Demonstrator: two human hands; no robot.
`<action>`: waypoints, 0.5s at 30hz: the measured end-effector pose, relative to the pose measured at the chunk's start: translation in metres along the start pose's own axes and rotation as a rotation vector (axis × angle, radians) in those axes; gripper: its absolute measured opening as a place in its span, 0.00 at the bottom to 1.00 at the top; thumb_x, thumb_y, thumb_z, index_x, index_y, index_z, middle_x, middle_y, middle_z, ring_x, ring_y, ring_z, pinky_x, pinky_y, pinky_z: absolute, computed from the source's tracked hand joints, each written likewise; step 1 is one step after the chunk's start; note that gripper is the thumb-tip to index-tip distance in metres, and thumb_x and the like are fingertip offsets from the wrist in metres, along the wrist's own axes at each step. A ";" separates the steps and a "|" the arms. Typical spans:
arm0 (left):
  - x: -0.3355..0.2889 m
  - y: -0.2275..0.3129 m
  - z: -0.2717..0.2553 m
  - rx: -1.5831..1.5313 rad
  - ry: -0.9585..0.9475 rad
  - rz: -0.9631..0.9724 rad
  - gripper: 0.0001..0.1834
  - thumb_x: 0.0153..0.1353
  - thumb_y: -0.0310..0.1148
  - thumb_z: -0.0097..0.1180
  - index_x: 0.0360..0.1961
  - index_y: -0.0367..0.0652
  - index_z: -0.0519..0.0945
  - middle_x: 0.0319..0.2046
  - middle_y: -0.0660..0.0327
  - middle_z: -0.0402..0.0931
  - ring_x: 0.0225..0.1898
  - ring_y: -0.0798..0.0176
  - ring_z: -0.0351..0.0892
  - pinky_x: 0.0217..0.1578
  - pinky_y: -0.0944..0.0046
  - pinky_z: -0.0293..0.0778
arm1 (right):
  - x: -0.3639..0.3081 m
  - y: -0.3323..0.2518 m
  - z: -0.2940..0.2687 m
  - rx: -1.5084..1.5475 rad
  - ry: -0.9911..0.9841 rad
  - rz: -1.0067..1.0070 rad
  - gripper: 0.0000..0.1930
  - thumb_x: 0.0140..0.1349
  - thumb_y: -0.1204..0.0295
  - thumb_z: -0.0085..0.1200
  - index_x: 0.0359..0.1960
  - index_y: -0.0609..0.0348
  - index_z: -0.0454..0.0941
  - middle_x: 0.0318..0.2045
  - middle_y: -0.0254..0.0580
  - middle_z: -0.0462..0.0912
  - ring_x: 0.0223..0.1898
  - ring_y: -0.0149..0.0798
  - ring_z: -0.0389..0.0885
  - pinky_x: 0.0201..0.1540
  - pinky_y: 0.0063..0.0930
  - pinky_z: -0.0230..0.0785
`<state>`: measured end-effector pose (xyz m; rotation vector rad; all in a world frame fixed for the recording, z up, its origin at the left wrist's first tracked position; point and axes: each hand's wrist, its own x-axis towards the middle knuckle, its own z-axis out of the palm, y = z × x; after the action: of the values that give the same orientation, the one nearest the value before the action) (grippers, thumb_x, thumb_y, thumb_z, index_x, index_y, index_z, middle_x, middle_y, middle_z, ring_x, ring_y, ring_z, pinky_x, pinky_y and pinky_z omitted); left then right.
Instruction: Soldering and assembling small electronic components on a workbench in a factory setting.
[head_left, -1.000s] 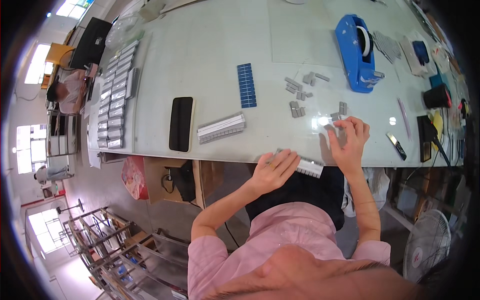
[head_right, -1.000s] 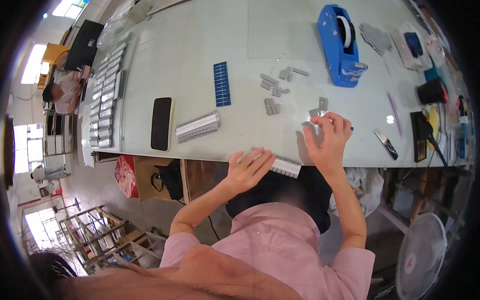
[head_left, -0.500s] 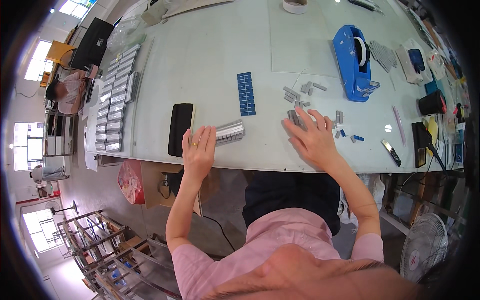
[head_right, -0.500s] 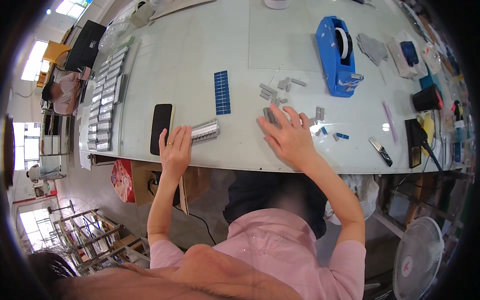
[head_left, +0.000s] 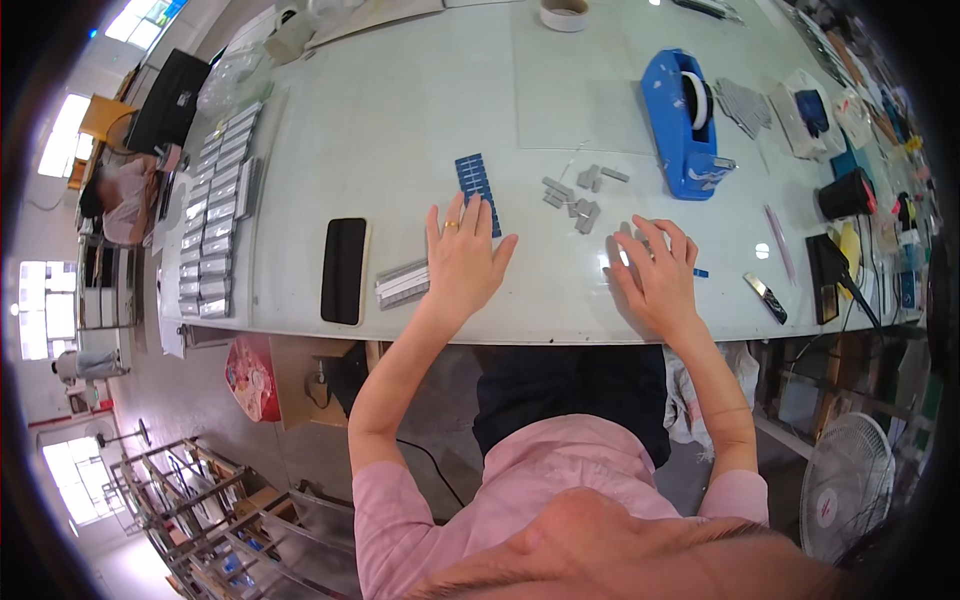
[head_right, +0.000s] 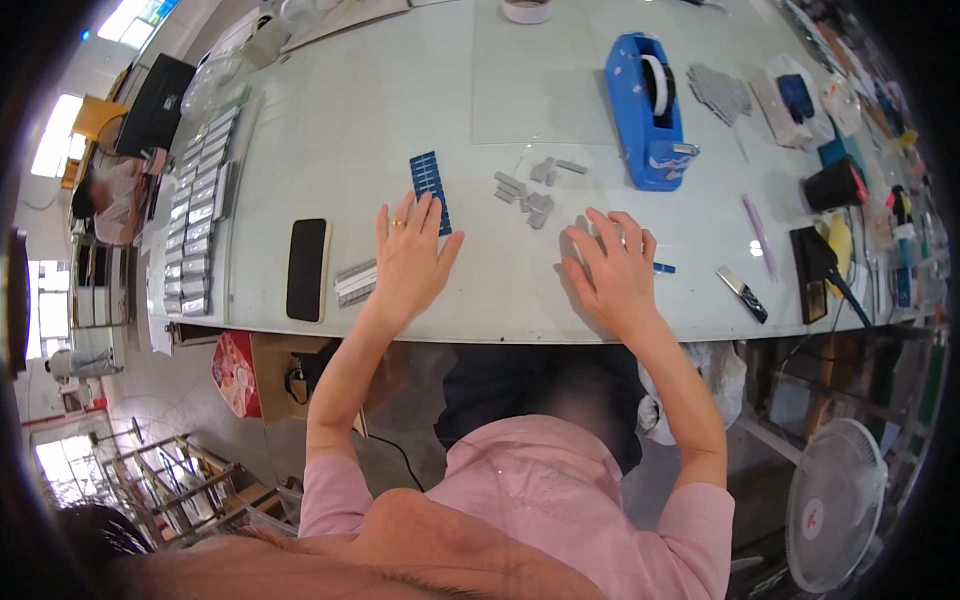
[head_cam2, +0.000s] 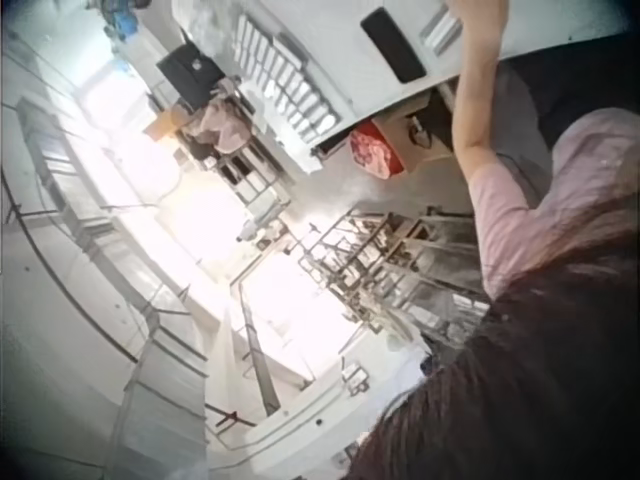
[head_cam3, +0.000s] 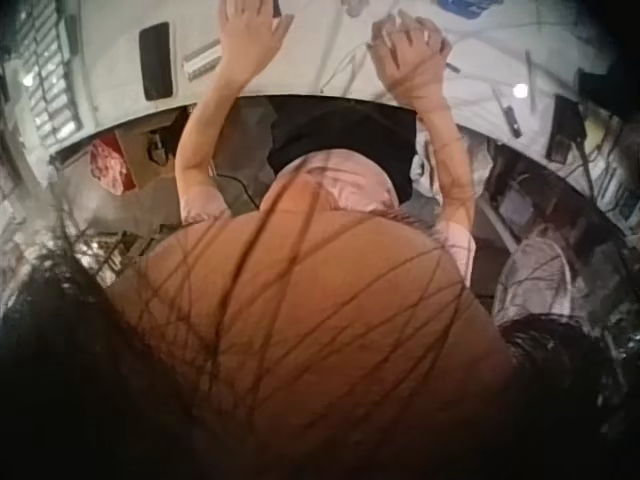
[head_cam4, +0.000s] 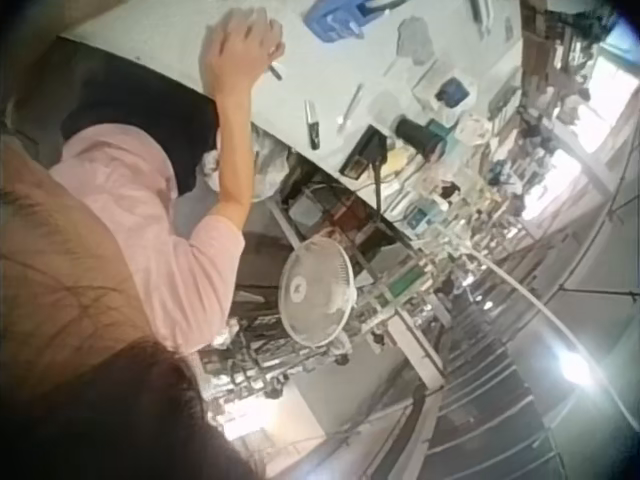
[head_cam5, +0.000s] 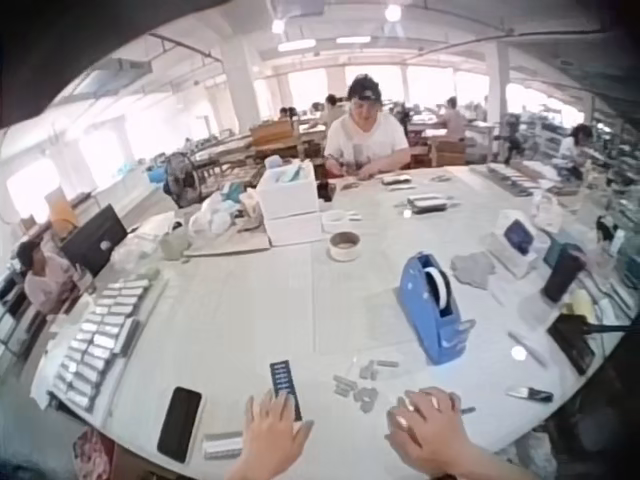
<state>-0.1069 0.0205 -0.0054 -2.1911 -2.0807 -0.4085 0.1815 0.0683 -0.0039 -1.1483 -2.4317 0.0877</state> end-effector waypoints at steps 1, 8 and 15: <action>-0.004 0.008 0.000 -0.010 -0.006 -0.004 0.31 0.66 0.48 0.55 0.59 0.31 0.74 0.62 0.48 0.69 0.67 0.46 0.63 0.69 0.36 0.49 | -0.003 0.001 -0.003 -0.007 0.000 0.013 0.19 0.60 0.63 0.60 0.54 0.48 0.81 0.62 0.41 0.73 0.62 0.51 0.65 0.62 0.49 0.53; -0.058 0.079 -0.020 -0.273 -0.116 0.044 0.33 0.58 0.41 0.64 0.61 0.36 0.73 0.56 0.53 0.69 0.63 0.49 0.65 0.68 0.35 0.48 | -0.020 -0.018 -0.016 0.146 -0.021 -0.005 0.19 0.57 0.65 0.62 0.52 0.48 0.80 0.59 0.39 0.74 0.59 0.50 0.68 0.58 0.47 0.57; -0.072 0.073 -0.017 -0.270 -0.141 0.144 0.43 0.53 0.57 0.67 0.66 0.44 0.72 0.71 0.60 0.61 0.74 0.52 0.53 0.71 0.37 0.39 | -0.044 -0.019 -0.015 0.201 0.013 0.054 0.16 0.55 0.76 0.59 0.47 0.50 0.83 0.54 0.36 0.78 0.56 0.47 0.71 0.58 0.42 0.59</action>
<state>-0.0397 -0.0580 0.0007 -2.5735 -2.0192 -0.5657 0.1983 0.0211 -0.0015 -1.1193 -2.3191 0.3323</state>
